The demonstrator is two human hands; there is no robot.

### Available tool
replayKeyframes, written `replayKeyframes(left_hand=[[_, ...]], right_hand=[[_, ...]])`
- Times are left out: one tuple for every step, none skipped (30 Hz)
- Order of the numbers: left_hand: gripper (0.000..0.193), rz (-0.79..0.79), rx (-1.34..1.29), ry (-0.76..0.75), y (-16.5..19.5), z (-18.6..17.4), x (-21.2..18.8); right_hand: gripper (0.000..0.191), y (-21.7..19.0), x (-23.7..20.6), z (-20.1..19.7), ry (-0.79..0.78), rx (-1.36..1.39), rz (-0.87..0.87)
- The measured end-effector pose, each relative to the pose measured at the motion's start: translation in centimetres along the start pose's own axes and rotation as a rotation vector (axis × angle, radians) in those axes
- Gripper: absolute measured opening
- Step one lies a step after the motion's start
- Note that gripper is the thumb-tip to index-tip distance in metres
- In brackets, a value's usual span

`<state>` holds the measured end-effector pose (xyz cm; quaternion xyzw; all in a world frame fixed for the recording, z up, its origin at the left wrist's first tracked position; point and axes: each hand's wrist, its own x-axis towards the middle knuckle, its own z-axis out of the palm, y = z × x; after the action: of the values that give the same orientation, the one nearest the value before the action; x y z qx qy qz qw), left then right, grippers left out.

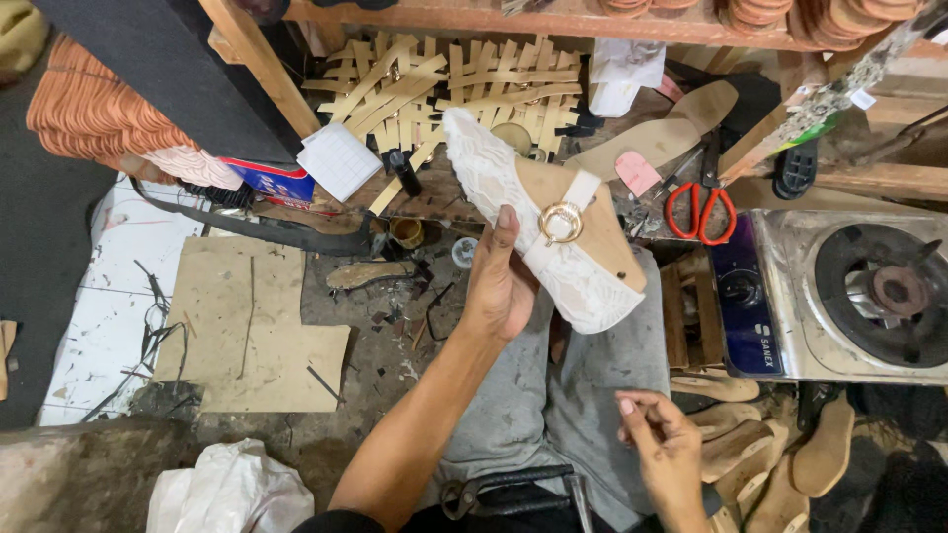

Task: The person holds a white shoe upper on their lap, positions a light-colored strap with a gold buckle across it, and marks the strap position with a pink pad. They then use scissors to trim the strap edge, press the strap onto the shoe, and finally handle the tan insole and sole, fitting the insole into the shoe.

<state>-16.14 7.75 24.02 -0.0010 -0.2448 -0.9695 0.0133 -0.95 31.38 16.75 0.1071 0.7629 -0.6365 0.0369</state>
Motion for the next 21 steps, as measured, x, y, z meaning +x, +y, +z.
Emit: replayKeyframes(left_hand=[[0.081,-0.010,0.038,0.045,0.1,0.1,0.1],[0.083,-0.008,0.181,0.046,0.1,0.2,0.4],[0.086,-0.006,0.323,0.047,0.3,0.5,0.8],[0.088,-0.005,0.467,0.052,0.4,0.8,1.1],[0.091,0.063,0.695,-0.043,0.5,1.1,1.1],[0.093,0.135,0.921,-0.145,0.5,1.4,1.1],[0.096,0.214,1.144,-0.252,0.5,1.8,1.3],[0.097,0.321,1.336,-0.331,0.3,2.1,1.3],[0.099,0.425,1.526,-0.404,-0.4,2.5,1.0],[0.101,0.536,1.716,-0.476,-0.9,2.8,0.7],[0.098,0.622,1.866,-0.525,-1.2,2.9,0.3],[0.096,0.704,2.013,-0.574,-1.7,2.9,-0.3],[0.094,0.789,2.159,-0.623,-2.1,2.7,-1.0],[0.091,0.712,2.168,-0.634,-2.4,2.5,-1.6],[0.089,0.638,2.174,-0.645,-2.6,2.3,-2.2],[0.086,0.568,2.178,-0.656,-2.6,2.1,-2.5],[0.081,0.521,2.046,-0.625,-2.5,1.8,-2.5],[0.076,0.481,1.912,-0.596,-2.1,1.5,-2.4],[0.071,0.437,1.779,-0.566,-1.6,1.1,-2.2],[0.066,0.440,1.750,-0.517,-0.9,0.6,-2.1],[0.061,0.446,1.725,-0.470,-0.1,0.1,-2.0]], right_hand=[[0.016,0.2,-0.3,0.5,0.039,-0.099,-0.031],[0.015,0.5,-0.5,1.0,0.080,-0.200,-0.060],[0.015,0.7,-0.6,1.2,0.122,-0.300,-0.088],[0.015,0.9,-0.6,1.4,0.117,-0.298,-0.107],[0.015,1.1,-0.6,1.5,0.113,-0.294,-0.127],[0.015,1.2,-0.6,1.4,0.112,-0.291,-0.152],[0.015,1.3,-0.5,1.4,0.111,-0.288,-0.150],[0.014,1.3,-0.4,1.3,0.110,-0.287,-0.146],[0.014,1.3,-0.4,1.3,0.102,-0.290,-0.136],[0.014,1.3,-0.3,1.3,0.098,-0.290,-0.141],[0.014,1.2,-0.2,1.4,0.096,-0.290,-0.147],[0.014,1.1,-0.2,1.5,0.094,-0.292,-0.148],[0.014,1.0,-0.2,1.6,0.091,-0.291,-0.134],[0.014,0.8,-0.2,1.7,0.088,-0.290,-0.120],[0.014,0.7,-0.1,1.7,0.086,-0.290,-0.109],[0.014,0.5,0.0,1.9,0.088,-0.304,-0.098],[0.014,0.3,0.0,1.9,0.092,-0.322,-0.089],[0.014,0.2,0.2,1.9,0.098,-0.339,-0.083],[0.015,0.1,0.4,1.9,0.099,-0.340,-0.082],[0.015,0.0,0.6,1.9,0.094,-0.341,-0.074],[0.015,0.0,0.8,1.9,0.088,-0.338,-0.069]])
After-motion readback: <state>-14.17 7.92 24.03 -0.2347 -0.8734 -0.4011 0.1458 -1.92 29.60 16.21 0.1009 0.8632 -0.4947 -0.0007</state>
